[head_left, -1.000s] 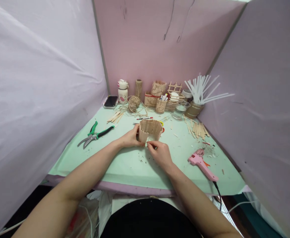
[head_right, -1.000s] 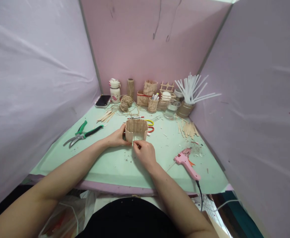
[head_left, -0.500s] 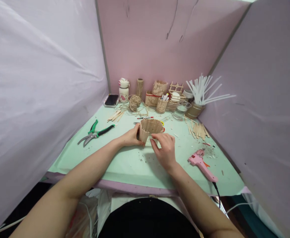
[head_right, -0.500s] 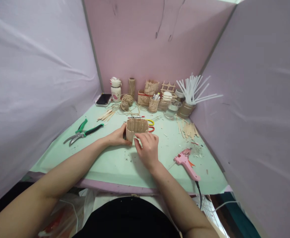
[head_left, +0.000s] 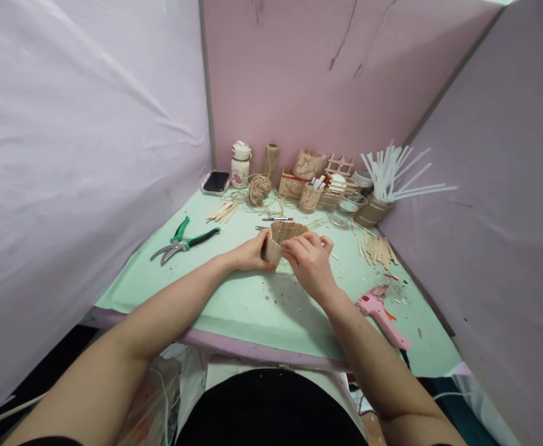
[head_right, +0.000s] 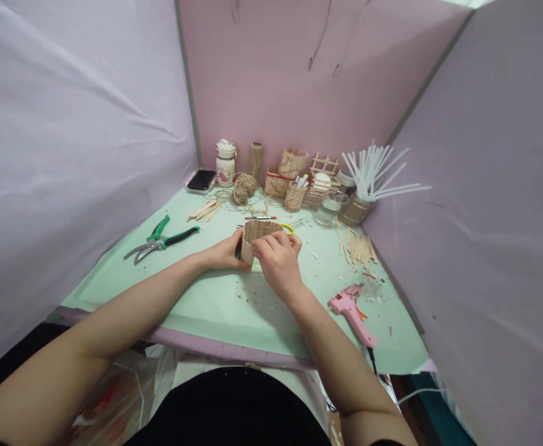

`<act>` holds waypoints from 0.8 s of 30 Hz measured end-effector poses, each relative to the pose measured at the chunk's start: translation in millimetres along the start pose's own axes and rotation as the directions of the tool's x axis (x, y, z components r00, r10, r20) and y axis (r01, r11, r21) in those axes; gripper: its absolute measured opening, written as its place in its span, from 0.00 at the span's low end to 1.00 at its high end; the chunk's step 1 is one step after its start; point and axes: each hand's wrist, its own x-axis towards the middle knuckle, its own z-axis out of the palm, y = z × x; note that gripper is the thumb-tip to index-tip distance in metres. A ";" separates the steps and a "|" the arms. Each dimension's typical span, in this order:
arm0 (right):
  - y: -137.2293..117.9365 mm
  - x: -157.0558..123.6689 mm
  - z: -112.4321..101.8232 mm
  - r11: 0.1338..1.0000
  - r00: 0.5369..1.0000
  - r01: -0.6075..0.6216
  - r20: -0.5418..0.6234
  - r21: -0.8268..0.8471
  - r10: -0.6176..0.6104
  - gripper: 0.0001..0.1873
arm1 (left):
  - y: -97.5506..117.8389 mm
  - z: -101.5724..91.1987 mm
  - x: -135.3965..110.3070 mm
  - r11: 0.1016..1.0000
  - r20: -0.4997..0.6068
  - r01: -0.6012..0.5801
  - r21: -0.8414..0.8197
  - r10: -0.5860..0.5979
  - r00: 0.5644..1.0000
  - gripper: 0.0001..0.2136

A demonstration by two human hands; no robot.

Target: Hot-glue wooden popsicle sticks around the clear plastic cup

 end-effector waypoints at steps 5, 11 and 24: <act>1.9 -0.5 0.1 1.000 1.000 0.020 -0.011 -0.012 -0.020 0.02 | -0.4 0.2 -0.5 1.000 -0.002 -0.013 -0.011 0.013 1.000 0.46; 5.1 0.9 2.1 0.999 0.998 0.044 -0.035 0.004 -0.043 0.03 | 3.8 -0.9 -1.6 1.000 0.003 0.015 0.005 -0.015 1.000 0.46; 10.9 0.8 6.8 0.997 1.000 0.009 -0.017 0.078 -0.008 0.08 | -1.9 -0.4 -1.0 1.000 0.001 0.003 0.018 -0.003 1.000 0.44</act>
